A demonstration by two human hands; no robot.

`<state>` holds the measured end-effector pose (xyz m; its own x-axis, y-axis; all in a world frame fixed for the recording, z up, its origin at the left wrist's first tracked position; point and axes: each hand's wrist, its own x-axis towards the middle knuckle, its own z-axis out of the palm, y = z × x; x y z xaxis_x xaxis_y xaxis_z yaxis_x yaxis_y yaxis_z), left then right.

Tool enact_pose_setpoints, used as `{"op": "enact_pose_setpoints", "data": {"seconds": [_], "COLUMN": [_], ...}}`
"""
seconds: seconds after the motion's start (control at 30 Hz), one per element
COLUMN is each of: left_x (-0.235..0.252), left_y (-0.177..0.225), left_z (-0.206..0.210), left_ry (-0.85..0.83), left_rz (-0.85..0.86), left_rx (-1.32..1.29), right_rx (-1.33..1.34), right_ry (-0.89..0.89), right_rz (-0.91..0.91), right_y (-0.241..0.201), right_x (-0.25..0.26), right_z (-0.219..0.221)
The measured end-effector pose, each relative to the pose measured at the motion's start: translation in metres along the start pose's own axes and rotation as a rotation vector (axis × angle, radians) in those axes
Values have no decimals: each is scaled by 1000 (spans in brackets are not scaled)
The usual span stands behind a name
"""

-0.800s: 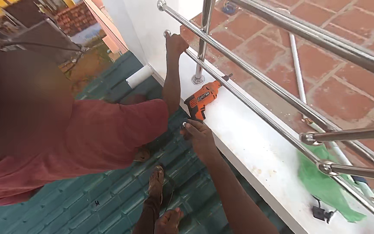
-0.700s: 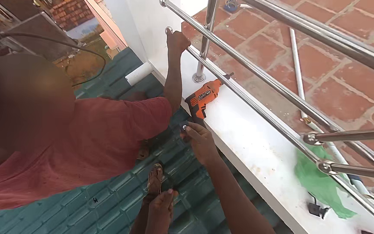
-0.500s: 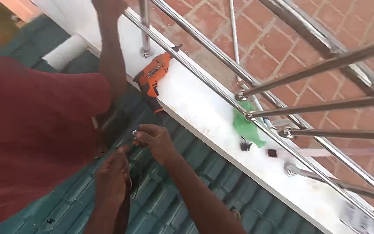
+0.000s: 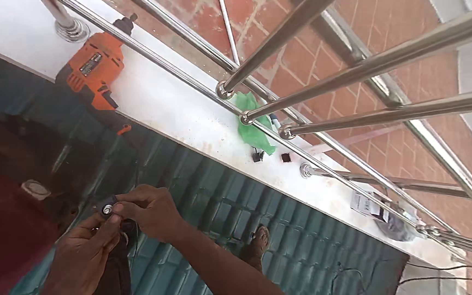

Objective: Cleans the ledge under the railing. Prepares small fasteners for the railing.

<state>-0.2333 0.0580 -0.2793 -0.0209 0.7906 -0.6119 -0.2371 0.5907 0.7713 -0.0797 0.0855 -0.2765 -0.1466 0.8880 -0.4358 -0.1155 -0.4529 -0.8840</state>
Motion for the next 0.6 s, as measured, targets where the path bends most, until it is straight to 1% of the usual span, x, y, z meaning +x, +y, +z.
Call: {"op": "enact_pose_setpoints", "data": {"seconds": [0.17,0.33,0.43,0.5,0.6], "left_x": [-1,3,6,10,14], "left_y": [-3,-7,-10,-12,-8], "left_z": [3,22,18,10,4], "left_ry": [-87,-60,-27,-7,8], "left_rz": [38,98,175,232,360], "left_rx": [1,13,16,14,-24], "right_rx": [32,22,24,33,23], "right_ry": [-22,-29,-56,-23,81], "right_rz": [16,34,-21,-33,-26], "right_y": [2,4,16,27,42], "right_x": [-3,-10,-16,-19,-24], "right_z": [-14,-30,-35,-45,-69]}}
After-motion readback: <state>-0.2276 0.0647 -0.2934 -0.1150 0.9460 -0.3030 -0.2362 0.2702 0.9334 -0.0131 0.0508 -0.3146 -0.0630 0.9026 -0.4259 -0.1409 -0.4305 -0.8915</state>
